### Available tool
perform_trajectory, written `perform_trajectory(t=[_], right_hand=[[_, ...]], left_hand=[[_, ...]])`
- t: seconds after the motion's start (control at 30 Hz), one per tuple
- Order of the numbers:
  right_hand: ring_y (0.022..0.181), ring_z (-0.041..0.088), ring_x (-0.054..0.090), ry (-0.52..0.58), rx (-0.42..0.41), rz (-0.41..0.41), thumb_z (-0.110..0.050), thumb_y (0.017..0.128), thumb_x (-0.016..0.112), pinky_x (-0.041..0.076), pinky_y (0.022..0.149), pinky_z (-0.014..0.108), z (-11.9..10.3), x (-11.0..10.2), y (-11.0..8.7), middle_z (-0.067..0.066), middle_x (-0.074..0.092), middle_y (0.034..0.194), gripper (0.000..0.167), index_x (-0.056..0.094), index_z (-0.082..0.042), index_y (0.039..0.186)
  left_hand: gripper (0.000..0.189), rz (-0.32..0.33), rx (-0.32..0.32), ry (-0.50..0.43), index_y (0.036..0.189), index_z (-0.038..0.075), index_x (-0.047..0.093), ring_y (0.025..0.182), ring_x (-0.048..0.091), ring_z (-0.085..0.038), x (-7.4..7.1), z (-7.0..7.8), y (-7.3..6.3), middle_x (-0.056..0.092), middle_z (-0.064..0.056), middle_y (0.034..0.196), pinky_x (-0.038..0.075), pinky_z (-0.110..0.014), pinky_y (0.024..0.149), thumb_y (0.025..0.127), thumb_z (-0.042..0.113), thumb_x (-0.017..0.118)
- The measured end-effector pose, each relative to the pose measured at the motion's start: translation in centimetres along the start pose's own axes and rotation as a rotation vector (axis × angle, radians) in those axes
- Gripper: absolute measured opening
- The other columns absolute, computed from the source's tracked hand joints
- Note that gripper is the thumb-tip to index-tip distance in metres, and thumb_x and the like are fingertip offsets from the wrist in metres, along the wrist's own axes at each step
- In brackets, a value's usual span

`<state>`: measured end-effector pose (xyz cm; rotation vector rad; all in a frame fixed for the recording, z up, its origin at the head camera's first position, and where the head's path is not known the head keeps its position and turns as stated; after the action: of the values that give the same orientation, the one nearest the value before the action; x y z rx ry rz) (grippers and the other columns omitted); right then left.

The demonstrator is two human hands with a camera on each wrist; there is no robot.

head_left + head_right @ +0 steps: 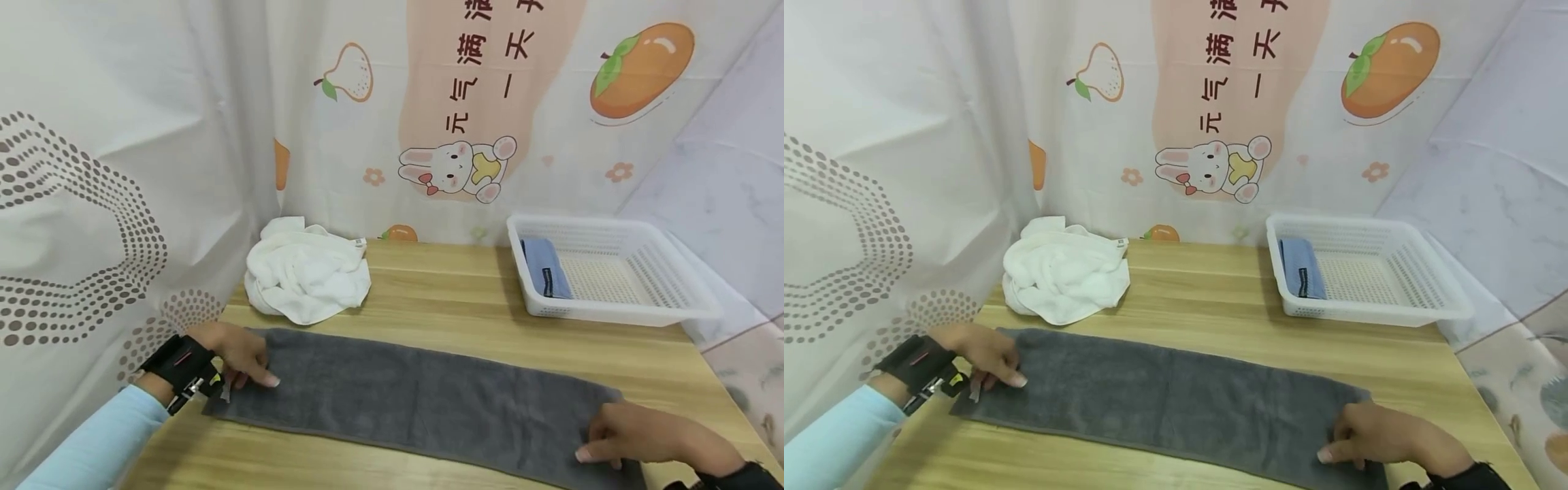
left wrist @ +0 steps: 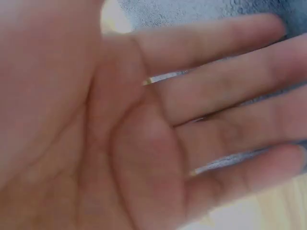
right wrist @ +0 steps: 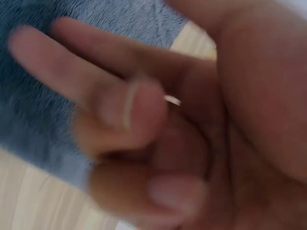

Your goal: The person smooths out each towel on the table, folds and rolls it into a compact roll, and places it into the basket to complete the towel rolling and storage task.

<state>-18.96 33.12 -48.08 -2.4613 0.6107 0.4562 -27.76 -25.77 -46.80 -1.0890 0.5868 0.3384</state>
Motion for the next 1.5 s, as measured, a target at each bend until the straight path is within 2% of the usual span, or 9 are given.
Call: perform_trajectory(t=[0.13,0.3,0.43,0.67,0.9,1.07,1.23,1.37,1.5], right_hand=[[0.053,-0.001,0.039,-0.165,0.084,0.190,-0.027,0.104,0.062,0.032,0.048,0.024,0.0,-0.5,0.7,-0.014,0.048,0.064,0.027,0.062,-0.016,0.079],[0.059,0.000,0.040,-0.254,0.092,0.201,-0.020,0.101,0.066,0.033,0.052,0.027,0.8,-0.6,1.7,-0.013,0.048,0.071,0.015,0.058,-0.016,0.090],[0.061,0.002,0.042,-0.248,0.115,0.227,-0.007,0.094,0.070,0.035,0.051,0.030,2.6,-1.1,2.0,-0.009,0.049,0.074,0.017,0.055,-0.015,0.092],[0.065,0.007,0.042,-0.279,0.246,0.332,-0.002,0.077,0.076,0.034,0.057,0.029,5.2,-3.7,1.6,0.000,0.049,0.077,0.030,0.054,-0.013,0.094],[0.064,0.009,0.039,-0.302,0.286,0.395,0.003,0.076,0.075,0.032,0.058,0.029,5.7,-5.1,1.3,0.001,0.045,0.076,0.031,0.052,-0.009,0.094],[0.065,0.005,0.040,-0.422,0.236,0.424,0.002,0.078,0.074,0.035,0.058,0.028,4.5,-4.7,1.7,-0.002,0.047,0.077,0.029,0.055,-0.012,0.094],[0.063,0.003,0.045,-0.515,0.233,0.531,-0.008,0.090,0.074,0.040,0.055,0.028,0.4,-4.3,3.8,-0.008,0.053,0.076,0.015,0.062,-0.013,0.097],[0.063,0.002,0.050,-0.440,0.119,0.600,-0.023,0.098,0.072,0.043,0.055,0.027,-5.3,-2.8,7.7,-0.011,0.056,0.076,0.011,0.066,-0.016,0.103],[0.076,0.005,0.059,-0.267,-0.004,0.576,-0.050,0.100,0.063,0.050,0.065,0.030,-11.0,0.0,12.5,-0.010,0.064,0.091,0.042,0.065,-0.016,0.125]], left_hand=[[0.042,0.147,0.021,-0.017,0.079,0.011,0.065,0.057,0.065,-0.025,0.1,-0.4,1.2,0.066,-0.006,0.067,0.052,-0.036,0.054,0.097,0.048,0.068],[0.036,0.244,-0.002,-0.049,0.079,0.011,0.056,0.052,0.062,-0.023,1.1,-2.0,2.4,0.060,-0.006,0.065,0.049,-0.033,0.050,0.092,0.037,0.078],[0.042,0.345,0.002,0.065,0.074,0.012,0.054,0.051,0.051,-0.014,1.0,-3.2,2.6,0.053,0.001,0.062,0.044,-0.030,0.051,0.082,0.036,0.087],[0.074,0.595,0.025,0.173,0.125,0.008,0.052,0.084,0.062,-0.025,-1.1,-3.7,1.7,0.061,-0.013,0.108,0.052,-0.041,0.069,0.069,0.030,0.095],[0.044,0.593,0.102,0.218,0.104,0.013,0.062,0.076,0.049,-0.014,-1.5,-3.5,1.8,0.052,-0.001,0.095,0.044,-0.034,0.064,0.075,0.028,0.091],[0.030,0.574,0.206,0.045,0.088,0.012,0.054,0.067,0.045,-0.012,-2.7,-3.1,1.4,0.048,0.003,0.078,0.039,-0.028,0.060,0.089,0.021,0.082],[0.020,0.565,0.359,-0.342,0.112,0.012,0.056,0.075,0.057,-0.016,-4.4,0.2,0.9,0.060,-0.003,0.087,0.047,-0.031,0.064,0.100,0.022,0.070],[0.023,0.529,0.473,-0.640,0.122,0.014,0.064,0.062,0.058,-0.022,-5.0,6.2,1.3,0.065,-0.008,0.080,0.052,-0.038,0.059,0.103,0.026,0.066],[0.028,0.417,0.590,-0.795,0.123,0.008,0.068,0.073,0.072,-0.029,-4.2,12.4,2.7,0.074,-0.014,0.094,0.057,-0.039,0.061,0.103,0.028,0.065]])
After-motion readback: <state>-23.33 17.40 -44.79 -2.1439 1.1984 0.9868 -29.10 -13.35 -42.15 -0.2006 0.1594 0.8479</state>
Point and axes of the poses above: each hand's wrist, its own y-axis towards the middle knuckle, its own x-axis out of the palm, z = x × y, the point moved 6 cm from there along y, towards the middle knuckle
